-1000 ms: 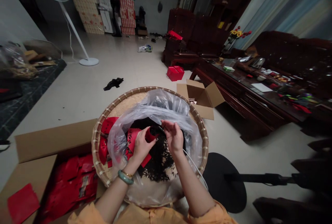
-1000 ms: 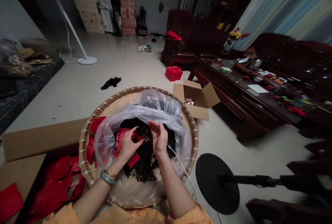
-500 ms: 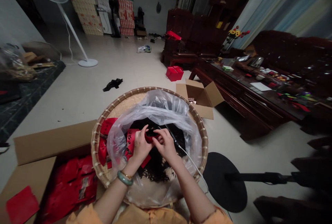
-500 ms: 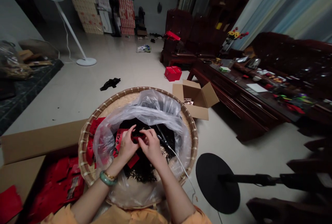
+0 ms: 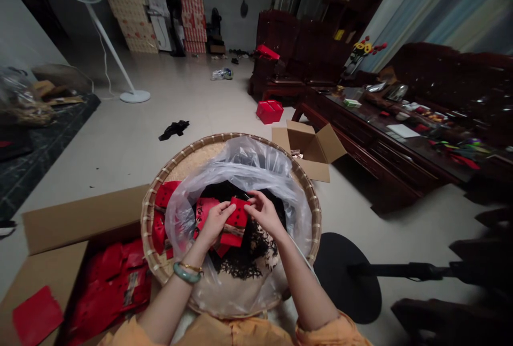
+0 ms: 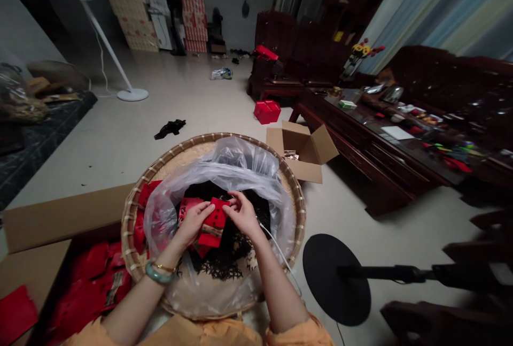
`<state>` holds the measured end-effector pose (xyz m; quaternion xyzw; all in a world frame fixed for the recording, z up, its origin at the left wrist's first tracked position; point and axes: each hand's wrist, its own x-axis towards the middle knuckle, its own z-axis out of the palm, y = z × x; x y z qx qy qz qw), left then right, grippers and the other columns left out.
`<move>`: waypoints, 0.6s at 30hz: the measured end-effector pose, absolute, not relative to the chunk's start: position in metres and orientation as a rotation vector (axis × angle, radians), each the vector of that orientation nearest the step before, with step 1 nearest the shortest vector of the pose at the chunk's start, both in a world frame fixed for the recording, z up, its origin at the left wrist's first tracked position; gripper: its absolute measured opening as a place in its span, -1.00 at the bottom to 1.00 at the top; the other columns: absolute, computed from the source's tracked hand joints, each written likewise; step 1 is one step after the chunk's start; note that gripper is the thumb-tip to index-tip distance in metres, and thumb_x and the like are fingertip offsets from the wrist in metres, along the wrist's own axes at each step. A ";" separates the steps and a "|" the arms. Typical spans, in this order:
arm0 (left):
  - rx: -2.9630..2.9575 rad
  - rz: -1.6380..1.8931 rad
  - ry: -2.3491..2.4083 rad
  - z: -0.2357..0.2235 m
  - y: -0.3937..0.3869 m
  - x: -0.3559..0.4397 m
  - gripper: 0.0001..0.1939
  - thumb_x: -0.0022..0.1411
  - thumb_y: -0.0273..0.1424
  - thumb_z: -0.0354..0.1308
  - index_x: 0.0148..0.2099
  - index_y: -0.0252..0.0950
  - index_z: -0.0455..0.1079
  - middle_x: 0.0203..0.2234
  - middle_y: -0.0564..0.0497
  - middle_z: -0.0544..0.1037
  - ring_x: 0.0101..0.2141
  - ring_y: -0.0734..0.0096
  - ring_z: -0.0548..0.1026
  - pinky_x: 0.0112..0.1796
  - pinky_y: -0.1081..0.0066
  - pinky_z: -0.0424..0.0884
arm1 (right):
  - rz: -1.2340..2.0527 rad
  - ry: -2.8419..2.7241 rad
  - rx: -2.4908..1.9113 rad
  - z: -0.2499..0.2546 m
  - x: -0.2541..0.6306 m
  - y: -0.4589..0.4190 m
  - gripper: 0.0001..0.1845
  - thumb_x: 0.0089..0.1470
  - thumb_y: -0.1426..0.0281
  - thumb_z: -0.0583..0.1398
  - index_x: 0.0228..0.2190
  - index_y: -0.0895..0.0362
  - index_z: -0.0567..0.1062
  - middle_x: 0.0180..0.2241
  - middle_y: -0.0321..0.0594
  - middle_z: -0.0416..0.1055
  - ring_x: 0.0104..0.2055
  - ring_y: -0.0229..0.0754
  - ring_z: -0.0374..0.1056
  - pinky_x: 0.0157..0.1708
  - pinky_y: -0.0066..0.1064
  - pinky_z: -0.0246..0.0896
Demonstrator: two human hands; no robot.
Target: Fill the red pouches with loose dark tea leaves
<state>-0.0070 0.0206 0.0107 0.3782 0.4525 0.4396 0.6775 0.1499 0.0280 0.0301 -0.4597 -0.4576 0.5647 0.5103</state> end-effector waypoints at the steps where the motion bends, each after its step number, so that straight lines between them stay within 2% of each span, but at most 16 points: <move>1: 0.829 1.013 1.033 0.009 0.020 -0.005 -0.57 -0.01 -0.11 0.21 -0.20 -0.35 0.38 -0.48 0.00 0.56 -0.50 0.35 0.54 -0.49 0.39 0.48 | 1.377 -1.095 -1.135 0.028 0.149 0.028 -0.64 -0.24 0.44 0.32 -0.28 0.14 0.48 -0.55 -0.41 0.39 -0.58 -0.37 0.23 -0.60 -0.56 0.10; 4: 0.866 1.020 1.074 0.006 0.018 -0.002 -0.55 -0.03 -0.08 0.21 -0.23 -0.35 0.39 -0.48 0.00 0.56 -0.47 0.34 0.54 -0.48 0.42 0.47 | 1.391 -1.112 -1.233 0.023 0.147 0.028 -0.79 -0.27 0.39 0.34 -0.47 0.16 0.50 -0.64 -0.41 0.36 -0.65 -0.38 0.19 -0.68 -0.57 0.04; 7: 0.930 0.993 1.064 0.007 0.018 -0.003 -0.56 -0.07 -0.11 0.25 -0.24 -0.36 0.40 -0.45 -0.02 0.57 -0.42 0.31 0.55 -0.44 0.40 0.49 | 1.359 -1.145 -1.297 0.021 0.148 0.030 -0.84 -0.26 0.35 0.34 -0.58 0.16 0.48 -0.70 -0.41 0.34 -0.69 -0.38 0.14 -0.71 -0.56 0.00; 14: 0.800 0.946 1.098 0.008 0.019 -0.005 -0.62 -0.17 -0.21 0.33 -0.35 -0.39 0.42 -0.57 0.05 0.53 -0.57 0.42 0.48 -0.57 0.45 0.43 | 1.326 -1.264 -1.345 0.019 0.149 0.032 -0.84 -0.25 0.31 0.31 -0.63 0.16 0.51 -0.72 -0.38 0.36 -0.69 -0.37 0.15 -0.69 -0.54 0.04; 18: 0.721 0.950 1.044 0.005 0.020 -0.007 -0.66 -0.19 -0.28 0.35 -0.36 -0.40 0.44 -0.58 0.04 0.53 -0.58 0.49 0.47 -0.52 0.50 0.40 | 1.388 -1.245 -1.368 0.018 0.149 0.032 -0.79 -0.27 0.27 0.31 -0.62 0.17 0.50 -0.70 -0.38 0.35 -0.69 -0.37 0.15 -0.69 -0.54 0.06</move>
